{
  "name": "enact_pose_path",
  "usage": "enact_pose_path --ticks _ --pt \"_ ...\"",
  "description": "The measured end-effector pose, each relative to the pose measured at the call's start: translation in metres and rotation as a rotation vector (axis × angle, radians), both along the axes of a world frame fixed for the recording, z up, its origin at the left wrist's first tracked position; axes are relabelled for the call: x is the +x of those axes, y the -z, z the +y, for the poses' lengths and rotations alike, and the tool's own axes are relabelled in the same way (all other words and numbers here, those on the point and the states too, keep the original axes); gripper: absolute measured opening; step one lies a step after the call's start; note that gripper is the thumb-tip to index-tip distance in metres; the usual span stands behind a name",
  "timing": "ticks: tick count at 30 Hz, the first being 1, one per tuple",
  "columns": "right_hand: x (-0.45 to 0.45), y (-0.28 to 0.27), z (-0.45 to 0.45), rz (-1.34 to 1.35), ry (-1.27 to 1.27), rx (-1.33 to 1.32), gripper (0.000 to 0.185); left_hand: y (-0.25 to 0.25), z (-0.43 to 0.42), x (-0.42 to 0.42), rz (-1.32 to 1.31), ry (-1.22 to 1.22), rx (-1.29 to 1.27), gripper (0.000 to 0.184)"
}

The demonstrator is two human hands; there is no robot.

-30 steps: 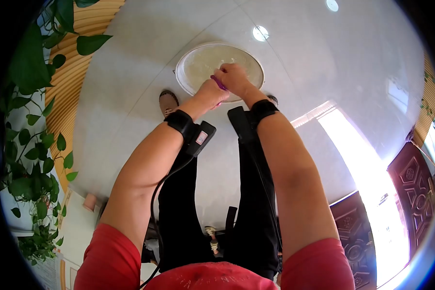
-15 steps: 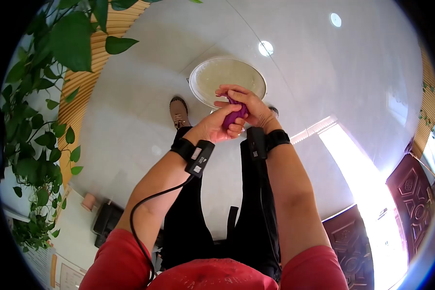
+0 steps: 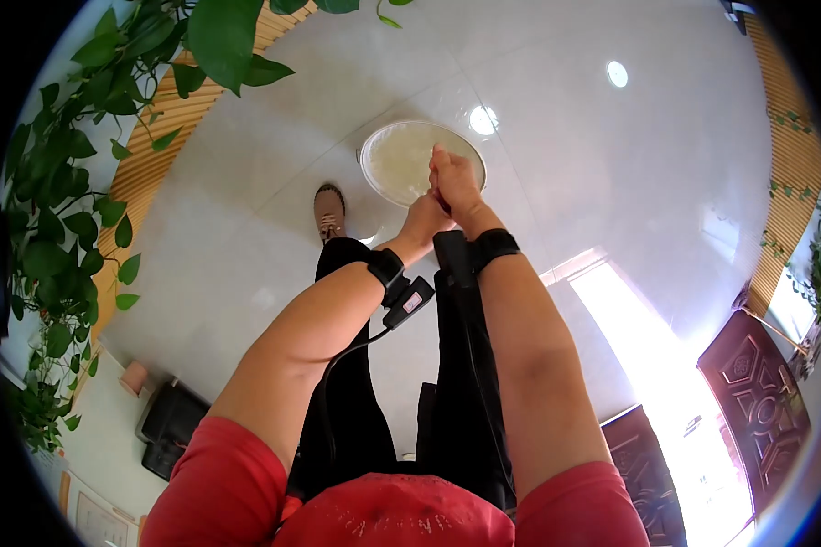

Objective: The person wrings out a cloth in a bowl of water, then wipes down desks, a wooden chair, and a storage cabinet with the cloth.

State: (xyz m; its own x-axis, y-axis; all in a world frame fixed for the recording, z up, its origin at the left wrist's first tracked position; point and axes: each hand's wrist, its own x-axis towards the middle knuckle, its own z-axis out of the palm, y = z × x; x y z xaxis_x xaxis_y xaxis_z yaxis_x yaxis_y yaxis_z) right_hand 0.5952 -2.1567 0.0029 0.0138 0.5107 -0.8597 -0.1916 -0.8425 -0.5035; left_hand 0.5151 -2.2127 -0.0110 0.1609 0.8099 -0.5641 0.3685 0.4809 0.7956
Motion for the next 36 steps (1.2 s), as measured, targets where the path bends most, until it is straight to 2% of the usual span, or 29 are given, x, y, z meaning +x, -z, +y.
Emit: enact_pose_path --ticks 1,6,7,10,11,12,13,14,16,18,19,20,22,24,28,29,30,31,32,33,34,35,36 --pt "-0.003 -0.001 -0.003 -0.087 -0.003 0.019 0.037 0.0 0.0 -0.004 0.049 0.111 -0.154 0.03" --pt "-0.012 0.016 -0.025 -0.515 -0.046 0.106 0.037 -0.043 0.0 -0.022 0.218 0.245 -0.019 0.033" --pt "-0.014 0.01 -0.027 -0.639 -0.064 0.091 0.035 -0.051 0.002 -0.025 0.214 0.257 -0.037 0.033" --pt "-0.019 -0.006 -0.032 -0.732 0.051 -0.043 0.039 -0.08 0.004 -0.034 0.229 0.325 0.039 0.031" --pt "-0.007 0.011 -0.042 -0.675 0.05 -0.057 0.038 -0.09 0.004 -0.037 0.239 0.35 0.089 0.03" --pt "-0.005 -0.008 -0.043 -0.444 0.111 -0.034 0.038 -0.097 0.002 -0.037 0.245 0.338 0.106 0.033" --pt "-0.005 -0.033 -0.046 -0.21 0.165 -0.003 0.038 -0.098 0.0 -0.038 0.253 0.325 0.13 0.037" --pt "-0.001 -0.066 -0.043 -0.133 0.029 -0.05 0.036 -0.1 0.0 -0.041 0.264 0.314 0.16 0.04" --pt "-0.014 -0.142 -0.035 0.047 0.077 -0.126 0.025 -0.111 -0.002 -0.06 0.129 0.38 0.444 0.051" --pt "-0.032 -0.175 -0.04 0.124 0.224 0.011 0.023 -0.155 0.013 -0.086 -0.192 0.351 0.169 0.054" --pt "-0.029 -0.181 -0.045 0.157 0.2 0.064 0.027 -0.174 0.025 -0.098 -0.287 0.359 -0.265 0.052" --pt "-0.04 -0.201 -0.045 0.144 0.309 0.12 0.037 -0.19 0.034 -0.114 -0.376 0.35 -0.708 0.052" --pt "-0.059 -0.232 -0.044 0.274 0.32 0.239 0.054 -0.252 0.042 -0.148 -0.759 -0.06 -0.931 0.048" --pt "-0.089 -0.253 -0.042 0.162 0.284 0.305 0.058 -0.24 0.03 -0.182 -0.972 -0.056 -0.886 0.037" --pt "-0.143 -0.308 -0.043 -0.184 0.115 0.338 0.067 -0.272 0.016 -0.225 -1.061 -0.217 -0.513 0.035" --pt "-0.153 -0.318 -0.044 -0.23 0.053 0.354 0.069 -0.274 0.013 -0.234 -1.03 -0.395 -0.506 0.031" --pt "-0.153 -0.314 -0.045 -0.148 -0.077 0.503 0.068 -0.274 0.007 -0.251 -0.96 -0.6 -0.529 0.024" --pt "-0.149 -0.298 -0.046 -0.06 -0.208 0.634 0.068 -0.278 0.003 -0.265 -0.938 -0.672 -0.437 0.019" --pt "-0.153 -0.311 -0.052 0.02 -0.292 0.659 0.068 -0.286 -0.001 -0.274 -0.964 -0.809 -0.336 0.02" --pt "-0.157 -0.324 -0.058 0.103 -0.374 0.681 0.069 -0.293 -0.003 -0.284 -1.146 -0.954 -0.356 0.021" --pt "-0.171 -0.363 -0.061 0.173 -0.419 0.626 0.071 -0.305 -0.006 -0.293 -1.358 -0.815 -0.196 0.027" --pt "-0.184 -0.376 -0.073 0.206 -0.334 0.675 0.068 -0.336 -0.012 -0.298 -1.443 -0.799 -0.178 0.031" --pt "-0.189 -0.38 -0.082 0.265 -0.379 0.67 0.064 -0.367 -0.02 -0.303 -1.526 -0.773 -0.15 0.035"
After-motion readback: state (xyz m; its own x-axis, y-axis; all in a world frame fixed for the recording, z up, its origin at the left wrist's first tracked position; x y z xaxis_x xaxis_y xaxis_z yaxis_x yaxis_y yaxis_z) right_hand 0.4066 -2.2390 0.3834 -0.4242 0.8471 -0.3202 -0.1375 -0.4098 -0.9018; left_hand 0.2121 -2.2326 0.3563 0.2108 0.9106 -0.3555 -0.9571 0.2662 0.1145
